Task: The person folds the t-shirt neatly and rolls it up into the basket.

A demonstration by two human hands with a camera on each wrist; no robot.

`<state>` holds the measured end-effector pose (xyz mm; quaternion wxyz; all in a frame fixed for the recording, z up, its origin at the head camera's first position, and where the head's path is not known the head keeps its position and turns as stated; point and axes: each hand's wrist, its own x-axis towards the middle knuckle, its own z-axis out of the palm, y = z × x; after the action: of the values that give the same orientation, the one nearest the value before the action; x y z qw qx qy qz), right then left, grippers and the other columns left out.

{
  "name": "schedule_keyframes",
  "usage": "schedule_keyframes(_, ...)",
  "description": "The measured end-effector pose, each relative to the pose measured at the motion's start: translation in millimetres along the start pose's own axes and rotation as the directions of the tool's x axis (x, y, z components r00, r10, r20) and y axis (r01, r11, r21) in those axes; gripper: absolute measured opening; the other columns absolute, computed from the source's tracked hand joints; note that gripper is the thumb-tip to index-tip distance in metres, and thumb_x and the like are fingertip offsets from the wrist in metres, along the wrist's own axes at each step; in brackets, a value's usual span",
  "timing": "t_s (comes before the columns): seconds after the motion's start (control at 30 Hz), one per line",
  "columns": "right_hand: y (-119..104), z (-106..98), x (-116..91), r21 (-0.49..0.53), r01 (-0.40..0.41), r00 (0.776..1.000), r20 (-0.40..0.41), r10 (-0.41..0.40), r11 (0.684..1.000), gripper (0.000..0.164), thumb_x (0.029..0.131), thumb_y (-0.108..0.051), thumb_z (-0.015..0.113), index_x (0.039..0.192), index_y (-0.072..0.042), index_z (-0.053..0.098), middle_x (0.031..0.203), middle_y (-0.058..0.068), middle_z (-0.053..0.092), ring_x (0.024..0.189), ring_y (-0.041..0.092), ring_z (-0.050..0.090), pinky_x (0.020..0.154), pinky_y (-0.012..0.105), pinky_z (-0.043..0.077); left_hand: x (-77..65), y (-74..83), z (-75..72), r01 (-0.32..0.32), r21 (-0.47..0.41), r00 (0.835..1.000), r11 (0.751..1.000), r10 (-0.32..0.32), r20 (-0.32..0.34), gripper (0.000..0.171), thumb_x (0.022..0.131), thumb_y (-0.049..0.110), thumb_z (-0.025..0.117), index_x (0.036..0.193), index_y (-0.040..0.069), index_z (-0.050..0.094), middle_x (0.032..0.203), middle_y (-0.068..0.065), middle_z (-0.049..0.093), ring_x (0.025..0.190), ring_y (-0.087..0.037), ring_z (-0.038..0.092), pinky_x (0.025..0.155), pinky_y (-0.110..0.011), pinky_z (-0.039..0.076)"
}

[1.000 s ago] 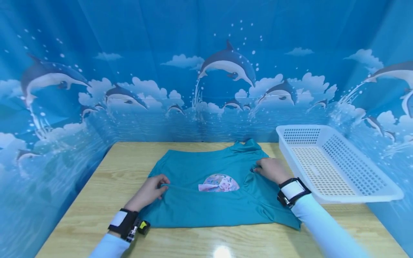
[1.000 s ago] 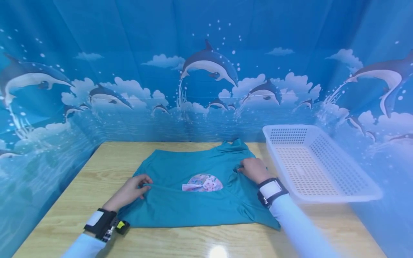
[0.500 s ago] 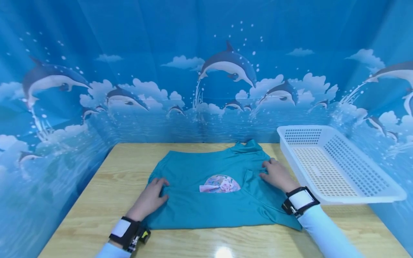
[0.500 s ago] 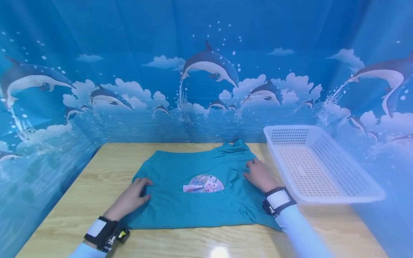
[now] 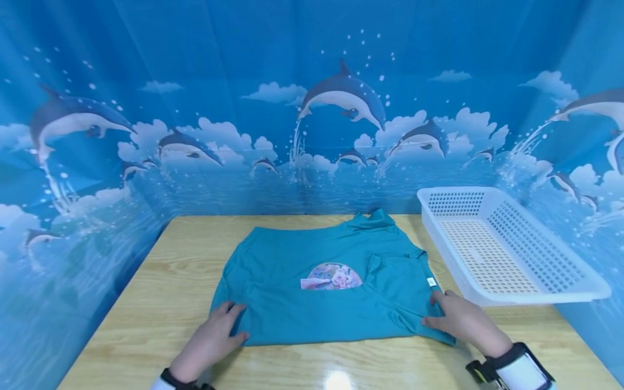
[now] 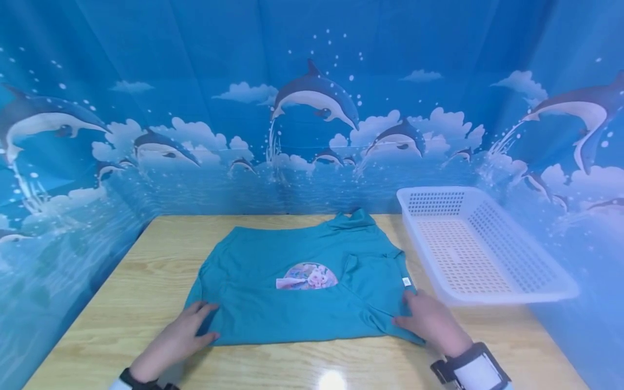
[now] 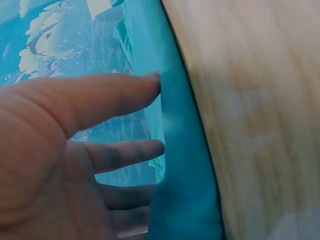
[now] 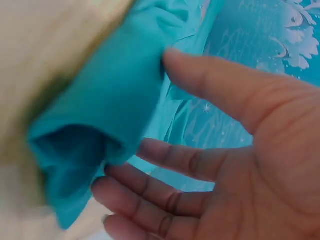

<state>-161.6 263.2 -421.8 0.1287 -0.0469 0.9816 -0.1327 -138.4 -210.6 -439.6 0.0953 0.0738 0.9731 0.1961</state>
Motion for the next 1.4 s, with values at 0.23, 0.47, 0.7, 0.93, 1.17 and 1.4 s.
schedule_keyframes(0.23,17,15,-13,0.093,0.015,1.0,0.002,-0.016,0.996,0.038,0.079,-0.021,0.075,0.11,-0.005,0.06,0.084,0.003,0.053,0.072,0.016,0.048,0.059,0.032,0.04,-2.3,0.4,4.7,0.01,-0.024,0.999,1.0,-0.009,0.048,0.063,0.085,0.03,0.07,0.134,-0.003,0.049,0.14,-0.039,0.033,0.129,-0.055,0.032,0.097,-0.065,0.037)
schedule_keyframes(0.47,25,18,-9,0.105,0.107,0.993,-0.052,-0.102,0.989,0.025,0.08,0.006,0.06,0.103,-0.004,0.062,0.086,0.004,0.061,0.074,0.016,0.048,0.064,0.033,0.042,4.5,-1.4,5.4,0.033,-0.029,0.997,0.999,-0.03,0.074,0.066,0.084,0.029,0.071,0.137,-0.002,0.047,0.144,-0.039,0.028,0.133,-0.055,0.027,0.099,-0.066,0.034)
schedule_keyframes(0.7,28,17,-8,0.144,0.067,0.998,-0.018,-0.065,0.987,0.033,0.076,0.01,0.054,0.102,-0.009,0.059,0.075,0.003,0.05,0.067,0.017,0.044,0.06,0.031,0.036,10.2,-7.9,1.1,0.065,-0.129,0.993,0.99,-0.052,0.106,0.069,0.082,0.028,0.073,0.138,0.002,0.046,0.148,-0.037,0.021,0.136,-0.053,0.019,0.104,-0.066,0.027)
schedule_keyframes(0.93,35,22,-12,0.249,0.015,0.999,0.042,-0.026,0.968,0.039,0.07,0.014,0.048,0.099,-0.011,0.054,0.065,-0.001,0.025,0.057,0.016,0.035,0.053,0.026,0.029,9.2,-10.6,-0.6,0.081,-0.136,0.99,0.987,-0.064,0.128,0.071,0.081,0.028,0.074,0.139,0.003,0.044,0.149,-0.037,0.018,0.136,-0.054,0.016,0.104,-0.068,0.025)
schedule_keyframes(1.17,36,20,-17,0.284,-0.016,0.996,0.092,-0.01,0.959,0.04,0.07,0.015,0.044,0.099,-0.012,0.052,0.065,-0.001,0.022,0.056,0.015,0.028,0.052,0.025,0.023,8.4,-12.6,-0.2,0.072,-0.135,0.991,0.988,-0.055,0.123,0.071,0.081,0.028,0.074,0.139,0.003,0.043,0.148,-0.037,0.018,0.137,-0.054,0.016,0.103,-0.068,0.026)
schedule_keyframes(1.4,26,9,-18,0.119,0.0,0.998,0.056,-0.007,0.993,0.023,0.08,0.004,0.056,0.098,-0.01,0.06,0.074,0.003,0.042,0.063,0.018,0.039,0.055,0.03,0.031,7.7,-8.6,-3.6,0.039,-0.078,0.993,0.996,-0.03,0.117,0.069,0.085,0.045,0.067,0.138,0.004,0.048,0.148,-0.036,0.022,0.134,-0.053,0.026,0.098,-0.066,0.035)
